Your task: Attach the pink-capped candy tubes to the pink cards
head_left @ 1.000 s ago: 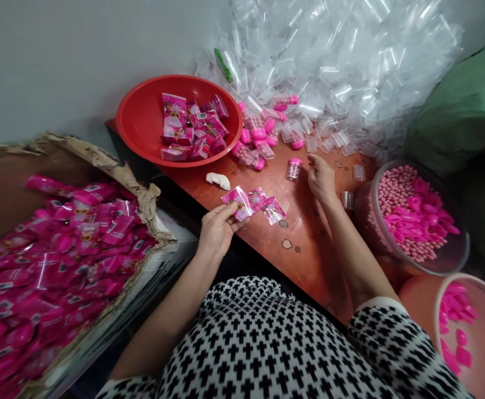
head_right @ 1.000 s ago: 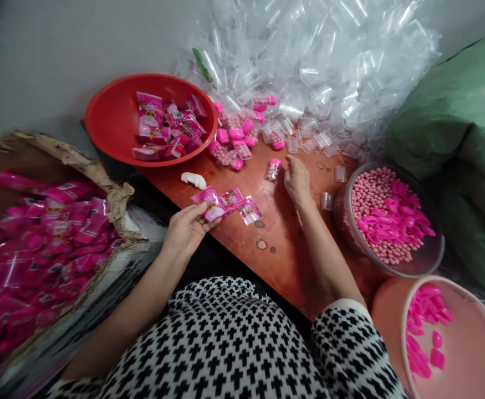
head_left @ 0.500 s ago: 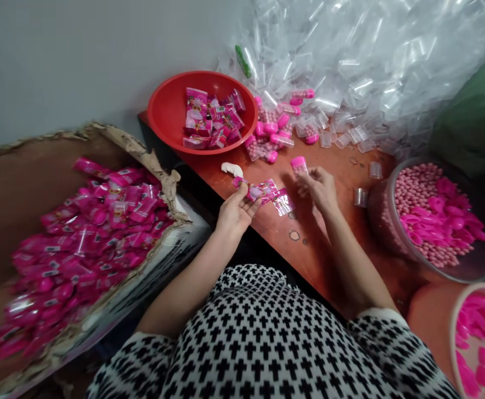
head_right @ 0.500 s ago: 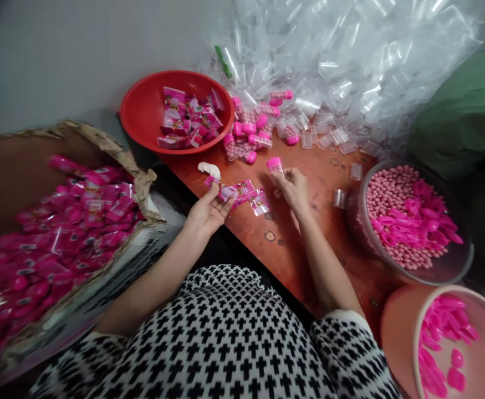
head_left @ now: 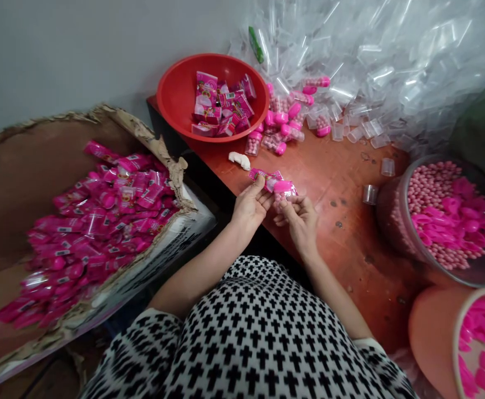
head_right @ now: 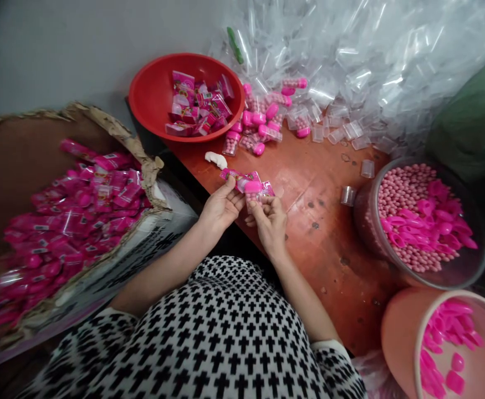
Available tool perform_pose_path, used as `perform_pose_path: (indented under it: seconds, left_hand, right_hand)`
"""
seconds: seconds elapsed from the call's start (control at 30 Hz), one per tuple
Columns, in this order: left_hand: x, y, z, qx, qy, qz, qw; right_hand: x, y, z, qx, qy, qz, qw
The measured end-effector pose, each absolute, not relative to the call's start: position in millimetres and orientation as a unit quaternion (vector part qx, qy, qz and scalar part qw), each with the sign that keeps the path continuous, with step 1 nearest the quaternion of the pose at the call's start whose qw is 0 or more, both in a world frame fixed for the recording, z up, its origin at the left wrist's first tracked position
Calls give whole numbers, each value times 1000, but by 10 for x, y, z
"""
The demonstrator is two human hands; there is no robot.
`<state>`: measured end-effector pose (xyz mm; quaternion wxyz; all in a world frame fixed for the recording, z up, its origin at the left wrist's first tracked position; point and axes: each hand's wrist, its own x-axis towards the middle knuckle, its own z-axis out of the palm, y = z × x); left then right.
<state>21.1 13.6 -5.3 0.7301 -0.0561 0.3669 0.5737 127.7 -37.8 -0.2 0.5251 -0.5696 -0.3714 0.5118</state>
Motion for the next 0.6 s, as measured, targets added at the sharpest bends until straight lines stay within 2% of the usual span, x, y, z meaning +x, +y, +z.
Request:
perform_pose_path:
  seconds: [0.17, 0.4, 0.6]
  left_hand:
    - [223, 132, -53, -29, 361, 565, 742]
    - [215, 133, -7, 68, 350, 565, 744]
    - [244, 147, 23, 94, 364, 521, 766]
  right_hand:
    - [1262, -376, -2, -539, -346, 563, 522]
    - [1263, -374, -47, -558, -390, 504, 531]
    - [1266, -382, -60, -552, -389, 507, 536]
